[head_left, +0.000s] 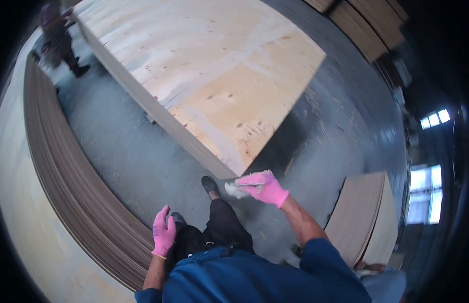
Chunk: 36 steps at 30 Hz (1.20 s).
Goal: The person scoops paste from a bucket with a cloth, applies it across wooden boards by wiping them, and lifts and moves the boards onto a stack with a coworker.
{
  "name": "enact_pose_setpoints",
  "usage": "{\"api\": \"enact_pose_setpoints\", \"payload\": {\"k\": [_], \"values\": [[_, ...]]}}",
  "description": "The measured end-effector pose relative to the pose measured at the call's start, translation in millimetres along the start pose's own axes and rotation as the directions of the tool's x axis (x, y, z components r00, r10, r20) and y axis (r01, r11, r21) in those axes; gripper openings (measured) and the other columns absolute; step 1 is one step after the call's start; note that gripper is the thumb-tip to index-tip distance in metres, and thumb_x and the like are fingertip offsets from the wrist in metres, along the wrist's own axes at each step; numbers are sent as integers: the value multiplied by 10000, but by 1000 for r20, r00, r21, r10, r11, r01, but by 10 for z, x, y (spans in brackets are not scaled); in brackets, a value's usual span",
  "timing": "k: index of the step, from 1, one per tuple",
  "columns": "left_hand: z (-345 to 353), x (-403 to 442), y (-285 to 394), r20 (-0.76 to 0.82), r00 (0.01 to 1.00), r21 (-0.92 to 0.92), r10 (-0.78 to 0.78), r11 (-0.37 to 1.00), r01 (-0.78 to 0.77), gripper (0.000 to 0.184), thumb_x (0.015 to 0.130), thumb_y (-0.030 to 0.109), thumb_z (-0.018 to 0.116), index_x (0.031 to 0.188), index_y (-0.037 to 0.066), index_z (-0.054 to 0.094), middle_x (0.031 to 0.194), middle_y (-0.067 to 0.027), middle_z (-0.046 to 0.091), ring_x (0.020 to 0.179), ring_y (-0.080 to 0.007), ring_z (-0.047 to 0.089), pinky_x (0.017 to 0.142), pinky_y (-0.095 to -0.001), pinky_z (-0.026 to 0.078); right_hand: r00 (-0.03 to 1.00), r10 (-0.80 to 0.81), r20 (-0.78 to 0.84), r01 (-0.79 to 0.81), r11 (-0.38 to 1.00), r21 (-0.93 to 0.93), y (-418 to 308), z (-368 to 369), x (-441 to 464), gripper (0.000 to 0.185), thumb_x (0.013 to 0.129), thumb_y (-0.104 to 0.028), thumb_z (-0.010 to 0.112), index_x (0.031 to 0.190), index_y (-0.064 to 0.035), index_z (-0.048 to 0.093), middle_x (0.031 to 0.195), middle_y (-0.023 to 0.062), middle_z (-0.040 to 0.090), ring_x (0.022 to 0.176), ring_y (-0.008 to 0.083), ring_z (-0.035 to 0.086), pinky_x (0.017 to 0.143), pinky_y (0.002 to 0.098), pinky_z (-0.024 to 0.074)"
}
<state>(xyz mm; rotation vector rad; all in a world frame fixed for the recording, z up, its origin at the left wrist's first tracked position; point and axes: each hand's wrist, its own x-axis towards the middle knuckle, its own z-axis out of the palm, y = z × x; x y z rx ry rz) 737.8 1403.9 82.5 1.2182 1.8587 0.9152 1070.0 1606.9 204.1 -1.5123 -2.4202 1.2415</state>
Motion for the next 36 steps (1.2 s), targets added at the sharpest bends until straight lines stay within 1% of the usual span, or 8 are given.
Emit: {"api": "enact_pose_setpoints", "payload": {"k": [5, 11, 16, 22, 26, 27, 32, 36], "values": [[-400, -167, -600, 211, 977, -14, -32, 999, 36, 435, 979, 80, 537, 1392, -55, 524, 1340, -214, 614, 1246, -309, 603, 1077, -389, 457, 747, 578, -328, -31, 523, 852, -25, 786, -1682, 305, 917, -141, 696, 1175, 18, 721, 1106, 85, 746, 990, 114, 684, 891, 283, 539], [-263, 70, -1013, 543, 839, -6, -30, 999, 40, 416, 1042, 99, 490, 1422, -72, 486, 1378, -198, 591, 1284, -257, 572, 1110, -366, 432, 143, 591, -794, -308, 789, 532, -342, 1386, -3984, 307, 963, -109, 625, 1223, 39, 689, 1076, 74, 734, 950, 105, 656, 841, 277, 531], [-7, 298, -799, 772, 633, 46, 47, 991, -129, 413, 1052, 136, 504, 1416, -57, 504, 1355, -170, 613, 1267, -233, 574, 1111, -349, 416, -290, 751, -593, 181, 652, 736, -991, 2272, -4996, 335, 995, -109, 582, 1300, 9, 657, 1164, 64, 703, 1004, 136, 661, 892, 292, 536], [396, 359, -176, 815, 566, -9, 122, 980, -199, 411, 1056, 140, 493, 1421, -49, 506, 1344, -165, 619, 1266, -230, 573, 1103, -345, 414, -528, 779, -337, 82, 443, 893, -612, 3856, -4950, 344, 987, -157, 616, 1283, 6, 676, 1065, 26, 720, 879, 102, 624, 790, 268, 518], [408, 308, -172, 823, 557, -4, 110, 982, -187, 405, 1052, 135, 496, 1420, -35, 514, 1351, -161, 622, 1273, -221, 566, 1110, -343, 406, -483, 704, -521, -513, 255, 820, 257, 4858, -4677, 353, 868, -201, 670, 1182, -42, 697, 876, 86, 709, 812, 243, 649, 809, 360, 512], [385, 292, -171, 821, 562, 10, 99, 982, -187, 404, 1052, 137, 498, 1418, -33, 516, 1351, -160, 623, 1274, -219, 565, 1111, -343, 405, -458, 886, -67, -83, 32, 996, 94, 4655, -4481, 337, 807, -181, 689, 1105, -25, 674, 929, 157, 717, 815, 275, 661, 793, 387, 514], [210, 173, -145, 702, 711, -84, 48, 996, 16, 401, 1044, 152, 519, 1392, -47, 532, 1324, -149, 637, 1246, -211, 579, 1094, -336, 419, -488, 830, -270, -93, 258, 962, 450, 4218, -3953, 216, 934, -177, 626, 1023, -3, 719, 851, 109, 725, 808, 191, 663, 764, 337, 527], [204, 184, 195, 624, 777, -232, -82, 930, 285, 483, 1037, 259, 542, 1438, -6, 500, 1309, -115, 635, 1149, -194, 600, 973, -335, 472, 52, 972, -228, 288, 204, 936, 436, 2947, -2946, 384, 1019, -368, 619, 1015, 3, 716, 947, 120, 753, 784, 139, 712, 716, 253, 563]]}}
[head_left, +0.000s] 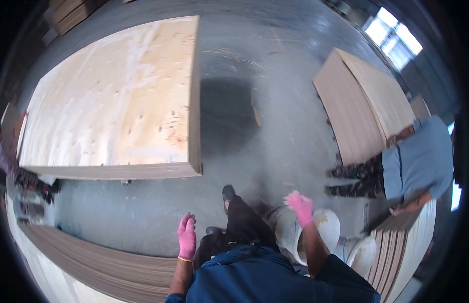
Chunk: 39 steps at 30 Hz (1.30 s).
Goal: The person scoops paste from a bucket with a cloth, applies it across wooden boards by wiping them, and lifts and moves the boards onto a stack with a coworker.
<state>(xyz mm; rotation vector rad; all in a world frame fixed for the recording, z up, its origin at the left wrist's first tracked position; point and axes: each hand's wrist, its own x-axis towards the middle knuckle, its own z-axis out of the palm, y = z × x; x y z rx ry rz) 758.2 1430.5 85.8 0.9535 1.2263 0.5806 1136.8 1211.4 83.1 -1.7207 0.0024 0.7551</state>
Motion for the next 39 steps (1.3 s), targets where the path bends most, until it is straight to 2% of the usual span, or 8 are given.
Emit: {"api": "enact_pose_setpoints", "payload": {"k": [5, 12, 17, 19, 24, 28, 38, 39], "values": [[178, 405, 490, -59, 998, -183, -25, 983, 14, 517, 1029, 313, 561, 1453, 29, 479, 1309, -107, 633, 1142, -211, 618, 917, -358, 511, 847, 118, 519, -8, 978, -209, -919, 1899, 443, 375, 1005, -352, 637, 1026, 14, 714, 909, 99, 756, 764, 135, 718, 694, 252, 562], [350, 1485, 902, -108, 977, -174, -183, 971, 163, 564, 977, 465, 625, 1280, -10, 591, 1050, -93, 696, 845, -177, 673, 690, -312, 542, 605, 213, 767, 271, 851, -450, -1416, 3944, 1367, 487, 1025, -405, 572, 848, 27, 707, 753, 125, 727, 605, 162, 681, 546, 282, 542], [510, 1834, 734, -58, 925, 18, -376, 926, 377, 610, 956, 639, 539, 1234, 113, 673, 1003, -93, 755, 816, -267, 717, 829, -356, 549, 332, 578, 745, 255, 706, -661, -1655, 4336, 1761, 539, 1032, -420, 551, 887, 80, 688, 741, 164, 726, 570, 186, 681, 536, 289, 547], [705, 1814, 634, -224, 968, 150, -117, 977, 152, 533, 1028, 449, 444, 948, 1, 722, 853, -175, 732, 740, -303, 700, 724, -432, 553, 290, 682, 671, 288, 607, -741, -1728, 4406, 1784, 490, 1031, -373, 566, 957, 95, 694, 791, 161, 738, 636, 200, 712, 592, 297, 579], [706, 1627, 1522, -341, 940, 308, 4, 945, 108, 622, 1009, 533, 447, 825, 13, 735, 676, -135, 701, 674, -276, 705, 686, -408, 550, 258, 629, 733, 317, 662, -679, -2064, 4446, 1508, 446, 1050, -316, 552, 859, 68, 675, 664, 100, 662, 573, 163, 621, 566, 301, 530], [536, 1443, 1964, -184, 953, 65, -240, 965, 256, 580, 987, 535, 530, 812, 25, 742, 642, -116, 691, 644, -250, 697, 669, -387, 547, 246, 547, 800, 370, 710, -599, -2063, 4340, 1406, 414, 1065, -266, 521, 850, 55, 668, 668, 102, 649, 563, 164, 604, 538, 307, 500], [676, 1246, 1658, -188, 982, -260, -21, 965, -29, 472, 982, 449, 607, 740, 51, 682, 584, -31, 612, 541, -111, 568, 523, -297, 451, 271, 419, 867, 233, 845, -481, -1939, 4036, 1270, 344, 1054, -239, 547, 854, 34, 609, 656, 105, 592, 536, 199, 562, 503, 351, 491], [860, 1420, 1164, -420, 745, 214, 518, 854, -474, 456, 984, 425, 611, 722, 57, 675, 589, -31, 614, 540, -102, 563, 519, -289, 446, 217, 435, 874, 287, 827, -483, -1839, 4013, 1367, 346, 1046, -248, 563, 901, 56, 641, 706, 121, 641, 588, 204, 614, 550, 335, 524]]}}
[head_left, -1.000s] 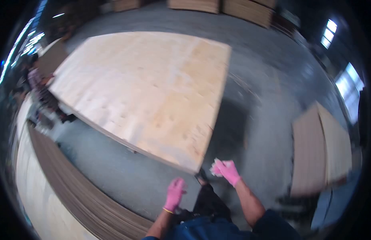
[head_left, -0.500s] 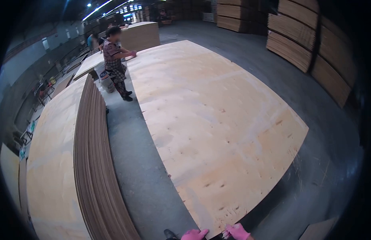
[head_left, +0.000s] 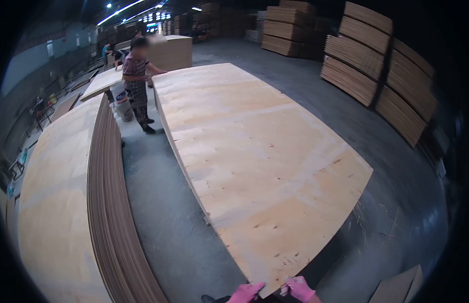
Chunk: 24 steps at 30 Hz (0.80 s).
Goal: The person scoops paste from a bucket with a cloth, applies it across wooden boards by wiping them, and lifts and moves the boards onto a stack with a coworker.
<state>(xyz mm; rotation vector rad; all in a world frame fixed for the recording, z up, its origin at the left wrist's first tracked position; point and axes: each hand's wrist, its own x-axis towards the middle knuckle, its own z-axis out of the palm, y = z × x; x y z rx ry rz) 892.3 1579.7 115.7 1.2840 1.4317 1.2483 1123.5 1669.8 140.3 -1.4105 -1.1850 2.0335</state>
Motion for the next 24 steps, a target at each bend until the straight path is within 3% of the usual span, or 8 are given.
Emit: {"api": "enact_pose_setpoints", "payload": {"k": [3, 6, 9, 12, 16, 18, 21, 24], "values": [[-126, -183, -170, 38, 989, -60, -145, 987, 147, 422, 992, 400, 602, 726, 76, 653, 575, -3, 574, 520, -103, 526, 504, -292, 431, 967, 107, 233, -92, 993, -74, 72, -132, 7, 310, 1035, -194, 577, 1035, 91, 702, 888, 154, 744, 766, 211, 728, 690, 311, 601], [-216, -375, -430, 50, 935, -101, -351, 930, 354, 405, 998, 387, 594, 734, 82, 631, 571, 20, 539, 510, -102, 495, 493, -302, 414, 966, -10, 260, 80, 962, -260, -193, -332, -19, 398, 1031, -293, 576, 1017, 83, 706, 851, 133, 744, 725, 198, 731, 656, 311, 603], [-289, -331, 96, 6, 875, -98, -484, 871, 482, 380, 999, 355, 596, 737, 81, 616, 638, 15, 550, 596, -89, 497, 540, -302, 411, 1000, -10, 12, 13, 963, -269, -487, -676, 97, 280, 1018, -206, 592, 1033, 53, 695, 870, 114, 729, 704, 166, 702, 639, 274, 572], [-112, -385, -323, -93, 869, -62, -486, 874, 482, 331, 992, 318, 617, 782, 62, 629, 715, 3, 580, 684, -92, 510, 605, -292, 429, 999, 43, -30, -45, 997, -69, -420, -858, 355, 248, 1026, -204, 580, 937, 7, 675, 763, 54, 671, 611, 113, 622, 544, 224, 487], [23, -467, -385, -194, 944, -103, -268, 962, 253, 274, 978, 286, 649, 906, 22, 651, 788, 0, 603, 739, -109, 521, 658, -288, 451, 984, 143, 107, -163, 963, 215, -495, -848, 430, 239, 1031, -211, 582, 873, -38, 633, 714, -4, 586, 559, 66, 527, 496, 214, 406], [83, -520, -580, -218, 955, -95, -200, 978, 184, 283, 972, 285, 661, 975, 2, 657, 805, 2, 610, 749, -112, 528, 673, -283, 460, 992, 129, 1, -128, 982, 141, -714, -631, 237, 278, 1037, -238, 588, 824, -59, 597, 696, -21, 543, 542, 60, 474, 478, 216, 362], [67, -476, -469, -216, 943, -155, -253, 962, 223, 283, 966, 303, 671, 1010, 24, 669, 843, -12, 629, 777, -108, 536, 679, -291, 464, 988, 143, 52, -149, 976, 156, -646, -715, 348, 292, 1036, -259, 597, 825, -57, 591, 682, -30, 527, 542, 64, 471, 474, 219, 358], [-1, -391, -778, -131, 808, -194, -575, 814, 548, 540, 929, 512, 670, 1134, 14, 709, 948, -112, 747, 833, -187, 703, 776, -310, 553, 986, 165, 17, -166, 985, 55, -750, -678, 287, 298, 1034, -270, 601, 833, -51, 591, 681, -29, 530, 546, 66, 477, 477, 219, 362]]}}
